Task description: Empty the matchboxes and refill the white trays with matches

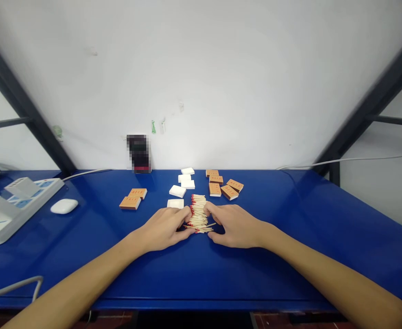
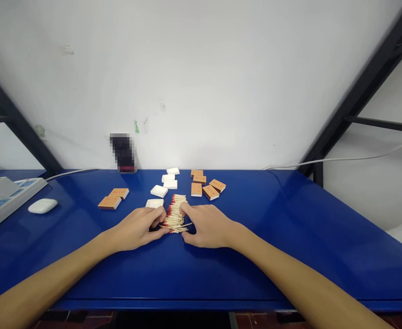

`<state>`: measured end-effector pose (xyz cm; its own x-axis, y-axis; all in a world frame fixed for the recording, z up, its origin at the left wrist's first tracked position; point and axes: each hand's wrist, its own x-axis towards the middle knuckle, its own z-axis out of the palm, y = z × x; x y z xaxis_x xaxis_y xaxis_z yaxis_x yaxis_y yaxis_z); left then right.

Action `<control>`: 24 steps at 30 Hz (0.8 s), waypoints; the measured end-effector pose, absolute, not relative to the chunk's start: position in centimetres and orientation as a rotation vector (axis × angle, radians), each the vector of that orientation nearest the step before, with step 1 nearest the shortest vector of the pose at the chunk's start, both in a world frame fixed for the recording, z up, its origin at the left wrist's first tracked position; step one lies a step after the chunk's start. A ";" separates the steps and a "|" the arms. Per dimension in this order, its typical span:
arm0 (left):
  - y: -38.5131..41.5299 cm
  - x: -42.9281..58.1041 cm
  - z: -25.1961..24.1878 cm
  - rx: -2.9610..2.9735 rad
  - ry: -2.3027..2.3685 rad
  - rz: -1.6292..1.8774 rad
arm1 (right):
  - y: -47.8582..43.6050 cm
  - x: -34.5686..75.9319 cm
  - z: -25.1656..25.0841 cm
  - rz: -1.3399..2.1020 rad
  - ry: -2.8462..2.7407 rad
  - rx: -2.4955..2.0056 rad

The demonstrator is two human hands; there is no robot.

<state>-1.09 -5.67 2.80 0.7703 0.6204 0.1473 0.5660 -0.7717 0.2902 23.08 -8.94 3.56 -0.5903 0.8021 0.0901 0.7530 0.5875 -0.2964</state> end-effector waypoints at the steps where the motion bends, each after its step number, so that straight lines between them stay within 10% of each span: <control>1: -5.7 -1.1 2.8 2.737 0.928 0.350 | -8.9 23.0 3.4 0.338 -2.602 -1.278; 24: -5.2 -1.2 2.1 2.471 0.886 0.456 | -8.9 21.9 2.2 0.447 -2.491 -1.159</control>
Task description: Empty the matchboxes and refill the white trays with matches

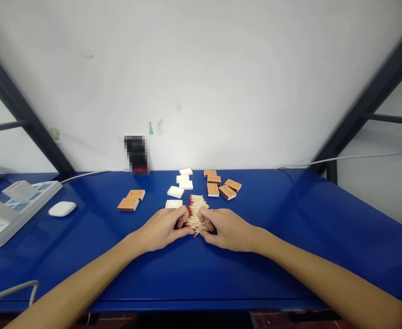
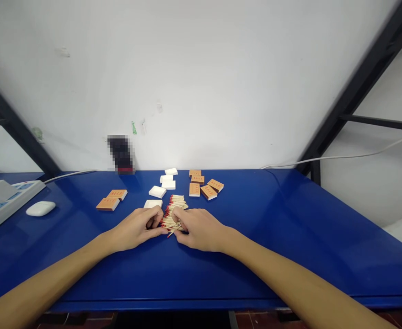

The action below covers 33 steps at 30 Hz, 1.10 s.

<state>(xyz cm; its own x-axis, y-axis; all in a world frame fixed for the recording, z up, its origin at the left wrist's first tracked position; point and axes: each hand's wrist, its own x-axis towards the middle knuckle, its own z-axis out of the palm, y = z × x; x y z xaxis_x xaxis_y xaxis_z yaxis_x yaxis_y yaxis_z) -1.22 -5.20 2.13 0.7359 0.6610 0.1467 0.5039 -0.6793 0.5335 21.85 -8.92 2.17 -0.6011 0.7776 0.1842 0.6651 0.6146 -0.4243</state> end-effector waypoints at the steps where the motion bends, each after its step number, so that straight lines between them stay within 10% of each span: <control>1: -5.2 -1.2 2.1 2.475 0.887 0.457 | -8.9 21.8 2.2 0.449 -2.489 -1.153; 33: -5.4 -0.9 2.0 2.665 0.696 0.725 | -8.4 21.8 1.0 0.268 -2.442 -0.983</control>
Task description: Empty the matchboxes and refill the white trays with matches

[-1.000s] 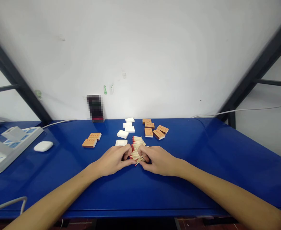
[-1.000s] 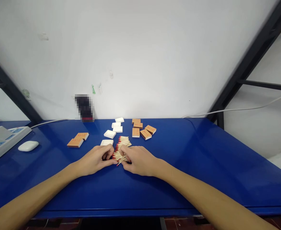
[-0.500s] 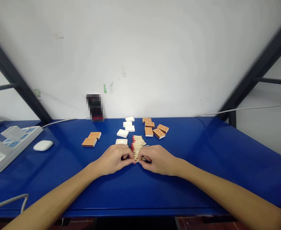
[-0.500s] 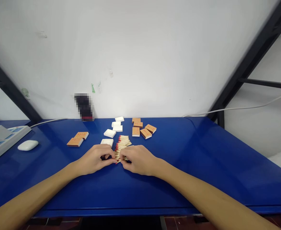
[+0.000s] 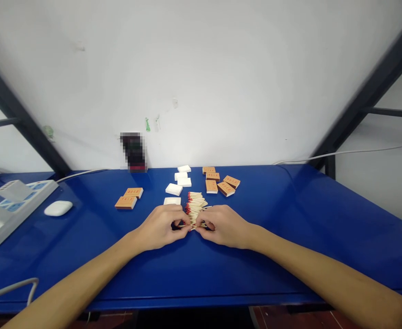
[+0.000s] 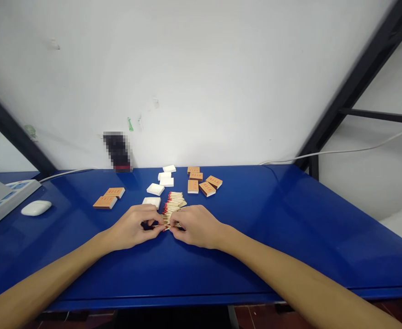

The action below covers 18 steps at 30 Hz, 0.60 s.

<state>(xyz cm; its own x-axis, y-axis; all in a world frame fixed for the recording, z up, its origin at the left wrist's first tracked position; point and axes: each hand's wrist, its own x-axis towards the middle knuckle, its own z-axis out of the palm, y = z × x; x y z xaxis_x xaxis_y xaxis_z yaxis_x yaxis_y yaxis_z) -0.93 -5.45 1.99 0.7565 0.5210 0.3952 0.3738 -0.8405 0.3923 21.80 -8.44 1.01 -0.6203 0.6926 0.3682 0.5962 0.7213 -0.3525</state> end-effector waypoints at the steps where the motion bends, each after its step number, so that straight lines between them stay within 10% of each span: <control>1: -5.5 -0.9 2.0 2.669 0.674 0.771 | -8.4 21.8 0.9 0.259 -2.438 -0.971; 18: -5.8 0.2 1.8 2.881 0.556 0.897 | -8.3 22.6 2.2 0.081 -2.199 -0.947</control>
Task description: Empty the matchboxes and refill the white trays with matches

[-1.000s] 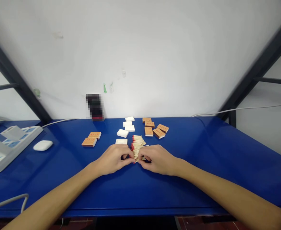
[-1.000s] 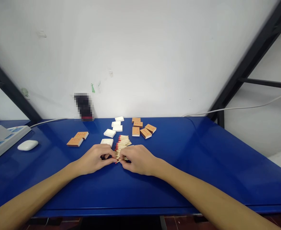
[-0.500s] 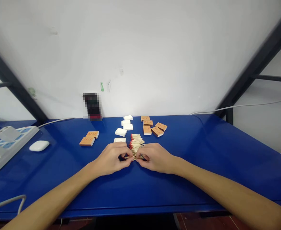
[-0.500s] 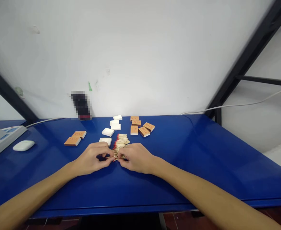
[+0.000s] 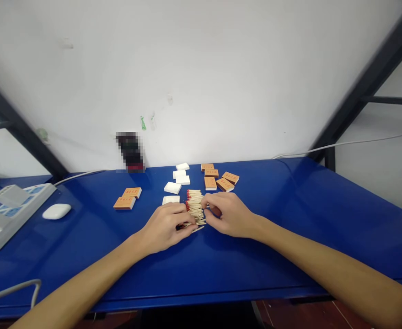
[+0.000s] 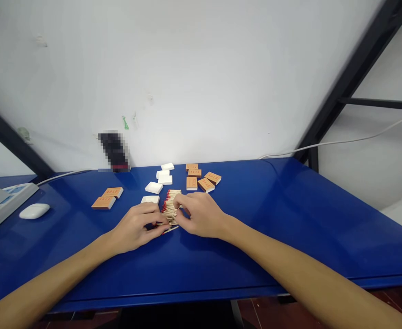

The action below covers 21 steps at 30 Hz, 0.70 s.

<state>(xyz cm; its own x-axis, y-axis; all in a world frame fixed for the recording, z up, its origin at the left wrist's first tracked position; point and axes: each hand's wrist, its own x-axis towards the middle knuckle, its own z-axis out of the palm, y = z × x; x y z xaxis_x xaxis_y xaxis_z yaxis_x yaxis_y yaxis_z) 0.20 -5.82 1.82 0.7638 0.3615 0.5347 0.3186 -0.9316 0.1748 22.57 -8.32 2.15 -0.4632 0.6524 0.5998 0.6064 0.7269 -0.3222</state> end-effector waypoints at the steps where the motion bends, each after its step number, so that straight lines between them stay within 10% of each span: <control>1: -5.9 0.3 1.8 2.913 0.561 0.905 | -8.2 22.7 2.2 0.080 -2.187 -0.956; 15: 0.3 -6.3 4.0 2.726 1.486 1.283 | -7.9 23.6 2.8 -0.046 -2.296 -0.825; 21: 3.9 -14.8 3.9 2.478 1.871 0.830 | -9.3 20.7 1.8 -0.191 -2.571 -0.685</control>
<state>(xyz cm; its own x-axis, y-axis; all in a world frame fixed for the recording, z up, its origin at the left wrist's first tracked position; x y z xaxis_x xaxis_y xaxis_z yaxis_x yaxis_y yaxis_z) -14.85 3.87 3.94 0.1897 0.8777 0.4401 0.9152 -0.3204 0.2444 20.74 -9.33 1.81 -0.7652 0.4352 0.4745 0.5004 0.8657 0.0130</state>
